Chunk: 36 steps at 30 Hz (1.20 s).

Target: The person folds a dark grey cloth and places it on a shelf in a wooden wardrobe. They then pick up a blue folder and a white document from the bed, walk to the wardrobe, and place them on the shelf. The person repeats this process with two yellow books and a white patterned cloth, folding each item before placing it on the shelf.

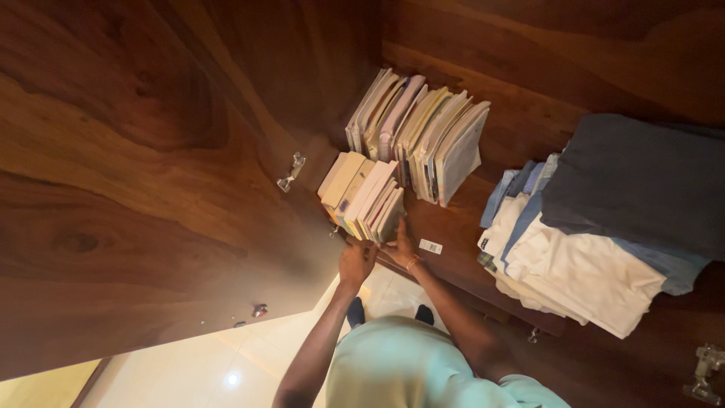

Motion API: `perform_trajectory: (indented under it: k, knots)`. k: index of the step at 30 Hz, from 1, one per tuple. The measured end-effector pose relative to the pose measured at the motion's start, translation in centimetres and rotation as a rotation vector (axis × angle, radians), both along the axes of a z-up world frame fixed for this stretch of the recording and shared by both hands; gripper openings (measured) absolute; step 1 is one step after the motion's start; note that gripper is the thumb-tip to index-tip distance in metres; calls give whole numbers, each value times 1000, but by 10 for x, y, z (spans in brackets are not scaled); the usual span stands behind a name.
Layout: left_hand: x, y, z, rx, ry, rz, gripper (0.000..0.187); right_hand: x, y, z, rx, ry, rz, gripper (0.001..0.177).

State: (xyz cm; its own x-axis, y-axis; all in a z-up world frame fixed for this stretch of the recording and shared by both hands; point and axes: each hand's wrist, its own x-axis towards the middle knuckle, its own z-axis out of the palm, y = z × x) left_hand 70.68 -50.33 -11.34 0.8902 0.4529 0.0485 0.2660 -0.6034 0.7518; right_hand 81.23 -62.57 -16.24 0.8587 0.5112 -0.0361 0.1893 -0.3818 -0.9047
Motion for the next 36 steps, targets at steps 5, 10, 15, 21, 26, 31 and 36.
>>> perform_trajectory:
  k: [5,10,15,21,26,31,36]
  knots:
    - [-5,0,-2,1,11,-45,25,-14,-17,-5,280,0,51,112]
    - [-11,2,-13,60,118,-51,31,-24,-40,-5,106,233,-11,100]
    - [-9,3,-28,88,200,-92,32,-23,-54,0,6,227,29,82]
    - [20,8,-37,105,140,-125,27,-13,-36,12,102,164,64,88]
    - [33,10,-38,157,140,-191,26,-8,-25,21,229,169,77,89]
    - [37,7,-34,102,216,-87,38,-8,-22,25,217,176,71,92]
    - [41,4,-30,96,231,-51,41,-11,-23,26,167,134,85,95]
